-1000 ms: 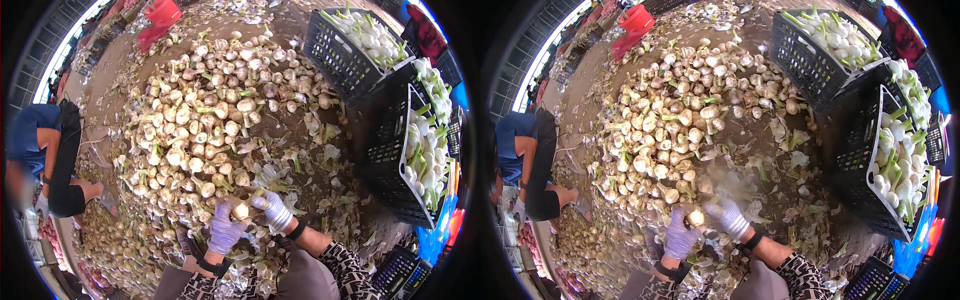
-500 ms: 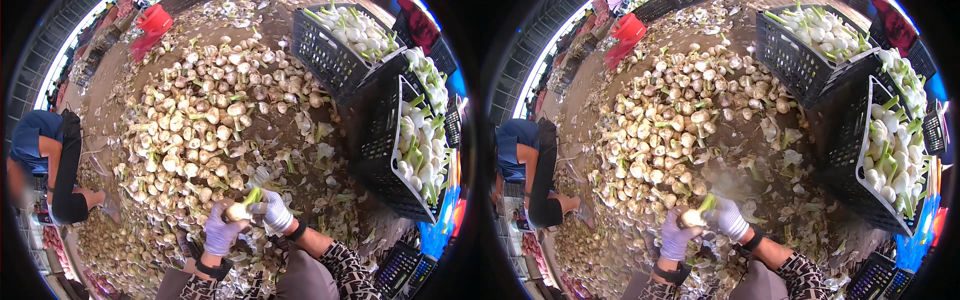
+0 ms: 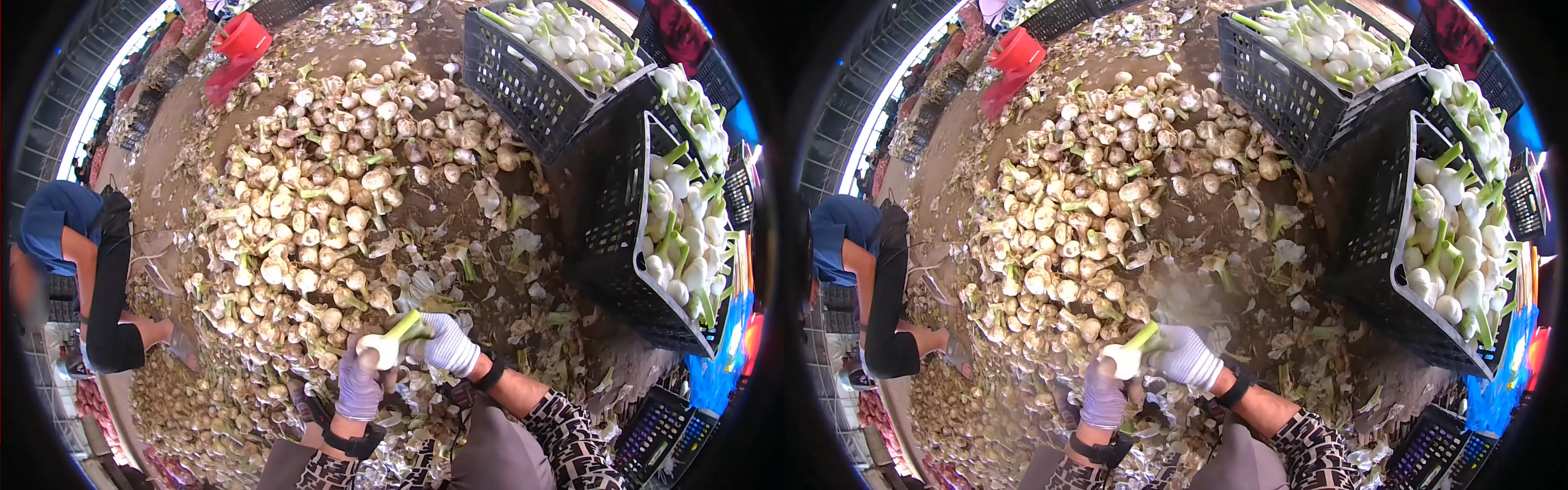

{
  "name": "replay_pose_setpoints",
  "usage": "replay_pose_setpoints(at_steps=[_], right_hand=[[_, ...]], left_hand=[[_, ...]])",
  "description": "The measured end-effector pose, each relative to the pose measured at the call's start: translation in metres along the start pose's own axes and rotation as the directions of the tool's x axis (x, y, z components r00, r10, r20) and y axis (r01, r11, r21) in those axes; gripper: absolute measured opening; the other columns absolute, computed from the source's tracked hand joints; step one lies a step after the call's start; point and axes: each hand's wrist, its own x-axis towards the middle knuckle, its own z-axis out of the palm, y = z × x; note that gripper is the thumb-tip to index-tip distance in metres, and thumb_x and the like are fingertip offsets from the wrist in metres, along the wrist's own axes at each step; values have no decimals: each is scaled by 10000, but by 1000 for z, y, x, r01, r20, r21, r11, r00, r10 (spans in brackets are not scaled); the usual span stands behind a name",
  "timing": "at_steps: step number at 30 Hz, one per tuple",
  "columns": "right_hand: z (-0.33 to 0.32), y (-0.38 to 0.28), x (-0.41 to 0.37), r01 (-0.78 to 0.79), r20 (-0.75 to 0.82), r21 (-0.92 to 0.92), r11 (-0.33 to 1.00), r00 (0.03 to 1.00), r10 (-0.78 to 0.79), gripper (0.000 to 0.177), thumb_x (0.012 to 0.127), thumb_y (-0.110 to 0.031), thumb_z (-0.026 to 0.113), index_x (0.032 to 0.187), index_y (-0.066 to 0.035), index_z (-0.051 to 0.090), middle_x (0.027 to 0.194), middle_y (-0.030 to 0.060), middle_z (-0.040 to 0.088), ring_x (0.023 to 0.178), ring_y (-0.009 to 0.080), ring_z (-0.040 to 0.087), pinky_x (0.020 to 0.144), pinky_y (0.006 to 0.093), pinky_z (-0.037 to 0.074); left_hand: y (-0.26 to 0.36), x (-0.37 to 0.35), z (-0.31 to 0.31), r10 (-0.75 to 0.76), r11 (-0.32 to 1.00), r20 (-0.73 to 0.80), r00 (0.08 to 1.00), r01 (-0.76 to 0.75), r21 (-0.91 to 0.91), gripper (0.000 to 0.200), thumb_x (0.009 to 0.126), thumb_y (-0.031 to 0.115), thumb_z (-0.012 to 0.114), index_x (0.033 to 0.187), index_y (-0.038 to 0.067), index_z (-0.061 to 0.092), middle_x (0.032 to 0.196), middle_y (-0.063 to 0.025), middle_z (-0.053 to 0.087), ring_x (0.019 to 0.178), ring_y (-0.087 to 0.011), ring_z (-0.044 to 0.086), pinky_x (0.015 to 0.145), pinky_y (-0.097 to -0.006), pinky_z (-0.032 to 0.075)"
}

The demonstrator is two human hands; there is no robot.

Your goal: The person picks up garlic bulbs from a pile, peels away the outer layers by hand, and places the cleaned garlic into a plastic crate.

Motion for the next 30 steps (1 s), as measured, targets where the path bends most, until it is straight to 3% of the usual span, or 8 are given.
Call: replay_pose_setpoints(at_steps=[4, 5, 8, 12, 15, 17, 26, 30], right_hand=[[2, 23, 12, 136, -63, -222, 966, 986, -153, 474, 734, 76, 585, 1194, -17, 519, 1005, 31, 620, 903, 101, 567, 792, 257, 483], [1, 7, 10, 33, -36, 20, 999, 999, -33, 506, 736, 77, 594, 1221, -19, 487, 992, 34, 608, 886, 108, 563, 781, 261, 483], [-22, -2, 13, 57, -213, -32, 998, 975, -62, 550, 767, -115, 660, 1244, 32, 431, 932, 51, 588, 799, 100, 578, 609, 218, 492], [-13, -15, -7, -26, -66, 259, 966, 997, 45, 460, 797, -248, 640, 1152, 19, 521, 829, 42, 594, 549, 64, 531, 465, 181, 421], [-16, 0, -3, -38, -53, 272, 961, 997, 54, 318, 842, -272, 608, 1049, -30, 598, 872, 18, 593, 713, 80, 533, 600, 229, 441], [-12, 1, -2, -27, -95, 358, 933, 993, 65, 291, 836, -246, 620, 1023, -24, 596, 789, -7, 589, 647, 81, 537, 549, 212, 434], [-21, 2, 3, -57, -128, 768, 638, 962, 240, 333, 822, -145, 592, 1113, -11, 503, 1014, 80, 573, 906, 189, 597, 782, 340, 523], [-28, 6, 10, 93, -329, 768, 634, 907, 264, 244, 843, -210, 566, 1040, -67, 562, 920, 93, 613, 768, 207, 629, 507, 300, 524]], left_hand=[[7, 2, 0, -274, 944, 170, 946, 299, -139, 778, 747, 764, 372, 877, 14, 536, 493, -63, 482, 347, -162, 448, 339, -265, 386], [12, 4, 0, -287, 912, 212, 934, 334, -237, 754, 757, 735, 412, 910, 7, 535, 522, -70, 503, 368, -156, 459, 350, -262, 392], [2, 12, -8, -207, 889, 264, 942, 294, -352, 645, 784, 618, 535, 999, 10, 510, 629, -74, 556, 431, -142, 507, 392, -250, 430], [-2, 7, 5, -28, 999, 43, 999, 30, -31, 493, 745, 281, 716, 1095, 48, 457, 854, -68, 581, 661, -132, 585, 551, -250, 505], [-24, 18, 3, 126, 992, 75, 989, -126, -17, 425, 761, 160, 684, 1104, 51, 458, 900, -86, 578, 739, -165, 591, 622, -298, 514], [-17, 21, 6, -35, 861, -19, 999, 21, -508, 382, 754, 47, 642, 1099, 53, 477, 931, -94, 577, 788, -192, 588, 681, -336, 512], [44, -8, 6, 116, 916, 14, 993, -102, -388, 319, 680, -1, 691, 965, 53, 559, 802, -38, 604, 595, -89, 535, 453, -208, 401], [32, -27, -17, 126, 927, 242, 962, -28, -374, 239, 641, -41, 673, 860, 18, 599, 689, -77, 623, 534, -135, 569, 531, -256, 476]])
